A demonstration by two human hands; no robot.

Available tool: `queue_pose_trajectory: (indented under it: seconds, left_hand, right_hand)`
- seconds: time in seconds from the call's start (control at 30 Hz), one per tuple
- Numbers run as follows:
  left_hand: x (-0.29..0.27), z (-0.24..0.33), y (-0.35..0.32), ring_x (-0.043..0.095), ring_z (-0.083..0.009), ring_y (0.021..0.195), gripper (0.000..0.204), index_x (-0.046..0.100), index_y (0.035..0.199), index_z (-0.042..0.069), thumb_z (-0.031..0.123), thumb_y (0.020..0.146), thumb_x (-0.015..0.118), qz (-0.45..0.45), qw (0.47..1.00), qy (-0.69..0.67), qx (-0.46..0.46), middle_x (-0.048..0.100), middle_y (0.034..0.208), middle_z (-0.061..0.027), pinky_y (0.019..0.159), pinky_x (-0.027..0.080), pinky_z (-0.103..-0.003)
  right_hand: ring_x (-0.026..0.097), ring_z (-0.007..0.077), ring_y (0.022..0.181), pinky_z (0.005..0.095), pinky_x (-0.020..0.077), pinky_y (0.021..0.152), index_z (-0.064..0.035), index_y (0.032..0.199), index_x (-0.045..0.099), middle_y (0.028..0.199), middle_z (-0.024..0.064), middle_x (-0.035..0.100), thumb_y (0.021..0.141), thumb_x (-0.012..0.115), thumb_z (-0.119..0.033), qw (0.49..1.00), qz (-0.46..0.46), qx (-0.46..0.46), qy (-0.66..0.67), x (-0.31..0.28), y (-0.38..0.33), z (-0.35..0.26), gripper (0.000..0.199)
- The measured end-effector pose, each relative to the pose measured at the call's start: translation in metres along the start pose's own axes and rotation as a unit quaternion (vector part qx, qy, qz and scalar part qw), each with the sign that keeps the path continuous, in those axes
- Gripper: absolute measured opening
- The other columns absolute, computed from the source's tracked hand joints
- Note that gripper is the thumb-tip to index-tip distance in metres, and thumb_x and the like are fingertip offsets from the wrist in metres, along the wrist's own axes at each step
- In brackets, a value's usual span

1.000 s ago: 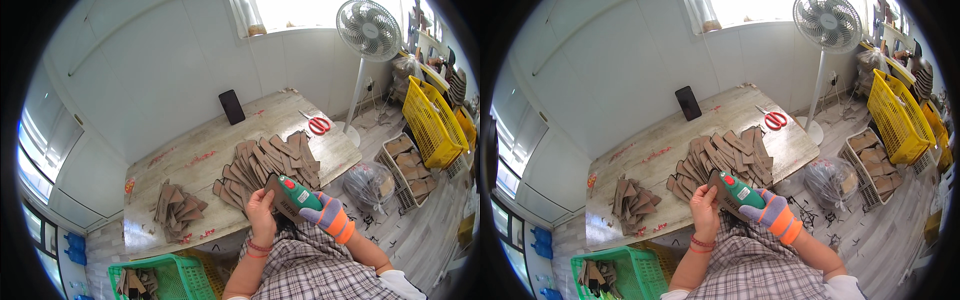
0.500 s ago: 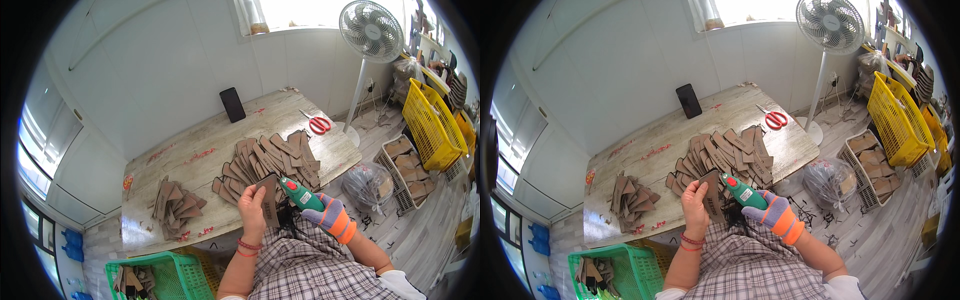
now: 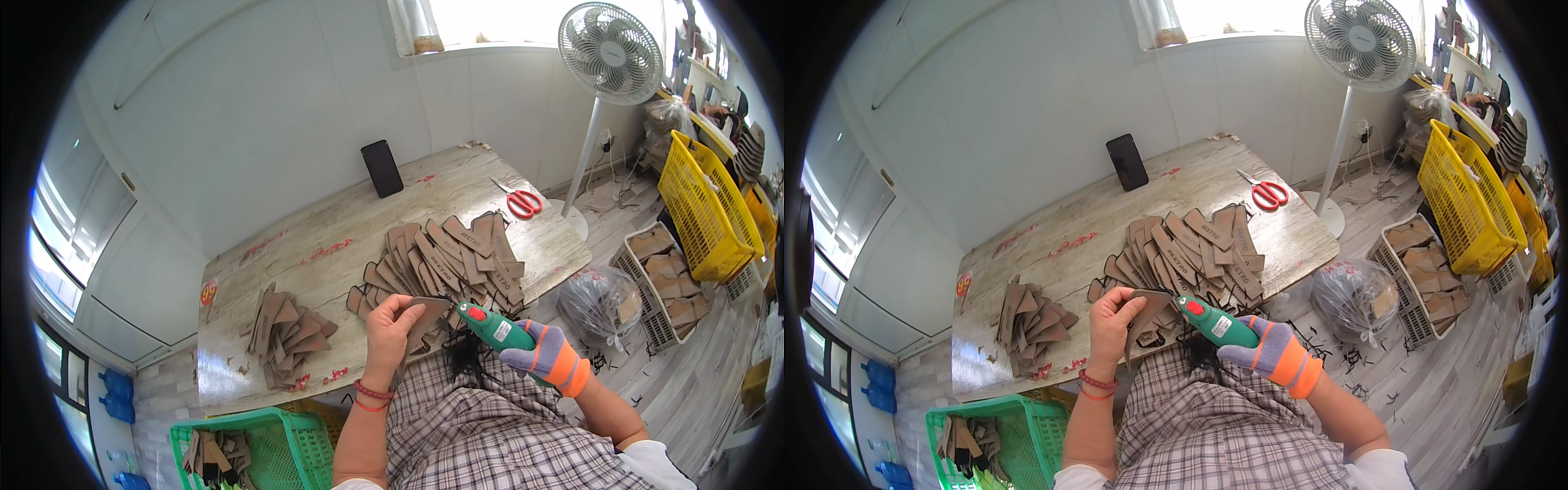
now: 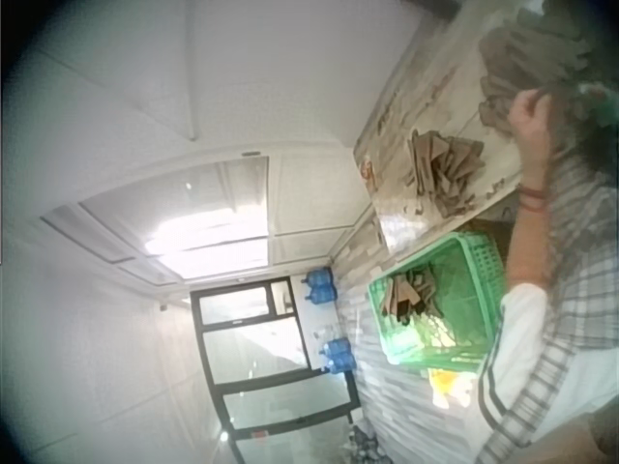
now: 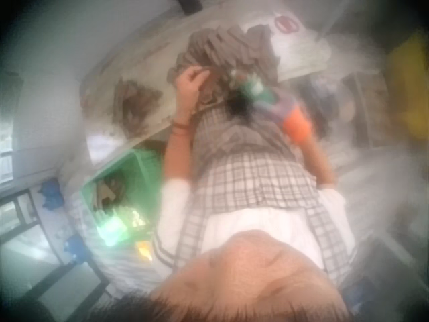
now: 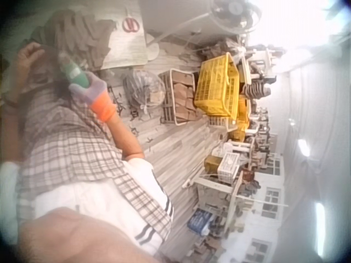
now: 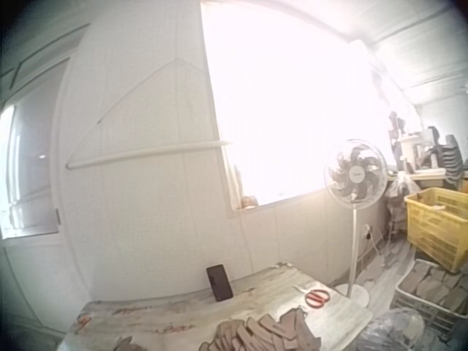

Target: The person applies hot glue to the edges of small cardboard pieces using a glue gun, then presses them together to form stacked assemblies. The person handles the pieces one at a time, repeatedly picking up, gluing, and stacking them on the table.

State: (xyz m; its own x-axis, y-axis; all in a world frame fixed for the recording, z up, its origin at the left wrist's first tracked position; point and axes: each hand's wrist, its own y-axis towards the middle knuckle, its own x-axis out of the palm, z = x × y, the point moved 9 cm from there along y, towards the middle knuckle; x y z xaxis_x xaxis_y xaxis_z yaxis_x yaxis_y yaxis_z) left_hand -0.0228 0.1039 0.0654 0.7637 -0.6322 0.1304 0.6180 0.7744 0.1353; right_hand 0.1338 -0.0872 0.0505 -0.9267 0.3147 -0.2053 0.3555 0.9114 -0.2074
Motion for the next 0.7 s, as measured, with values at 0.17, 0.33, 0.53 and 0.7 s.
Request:
queue_pose_trajectory:
  seconds: [0.17, 0.33, 0.53, 0.7]
  left_hand:
    - [-0.006, 0.004, 0.004, 0.055, -0.0038, 0.073, 0.008, 0.064, 0.091, -0.002, 0.005, 0.089, 0.065, -0.053, 0.997, 0.054, -0.013, 0.064, 0.083, 0.0003, 0.066, 0.046, -0.019]
    - [-0.009, 0.008, 0.006, 0.054, -0.0035, 0.073, 0.007, 0.065, 0.090, -0.002, 0.005, 0.087, 0.066, -0.082, 0.992, 0.095, -0.011, 0.064, 0.082, 0.0008, 0.066, 0.045, -0.019]
    - [-0.008, 0.005, 0.008, 0.053, -0.0035, 0.072, 0.007, 0.066, 0.089, -0.001, 0.005, 0.086, 0.067, -0.112, 0.980, 0.163, -0.017, 0.062, 0.079, 0.0022, 0.065, 0.044, -0.019]
    - [0.001, 0.001, 0.005, 0.053, -0.0041, 0.074, 0.008, 0.066, 0.089, -0.001, 0.006, 0.086, 0.068, -0.149, 0.972, 0.170, -0.062, 0.062, 0.080, 0.0019, 0.067, 0.044, -0.020]
  right_hand:
    - [0.059, 0.0066, 0.065, 0.0224, 0.0476, 0.058, 0.0008, 0.115, 0.060, 0.079, 0.0033, 0.067, 0.079, 0.079, -0.023, 0.999, -0.011, 0.023, -0.034, 0.001, -0.003, -0.003, 0.048]
    - [0.059, 0.0064, 0.063, 0.0222, 0.0479, 0.057, 0.0015, 0.117, 0.060, 0.079, 0.0032, 0.067, 0.078, 0.080, -0.025, 0.997, -0.022, 0.025, -0.074, 0.001, -0.004, -0.007, 0.052]
    - [0.058, 0.0062, 0.061, 0.0212, 0.0474, 0.055, 0.0024, 0.120, 0.059, 0.078, 0.0034, 0.066, 0.077, 0.081, -0.026, 0.997, -0.038, 0.022, -0.068, 0.002, -0.003, -0.006, 0.055]
    - [0.058, 0.0066, 0.060, 0.0217, 0.0481, 0.055, 0.0019, 0.122, 0.058, 0.079, 0.0040, 0.067, 0.077, 0.081, -0.026, 0.996, -0.042, 0.022, -0.073, 0.003, -0.002, -0.001, 0.057]
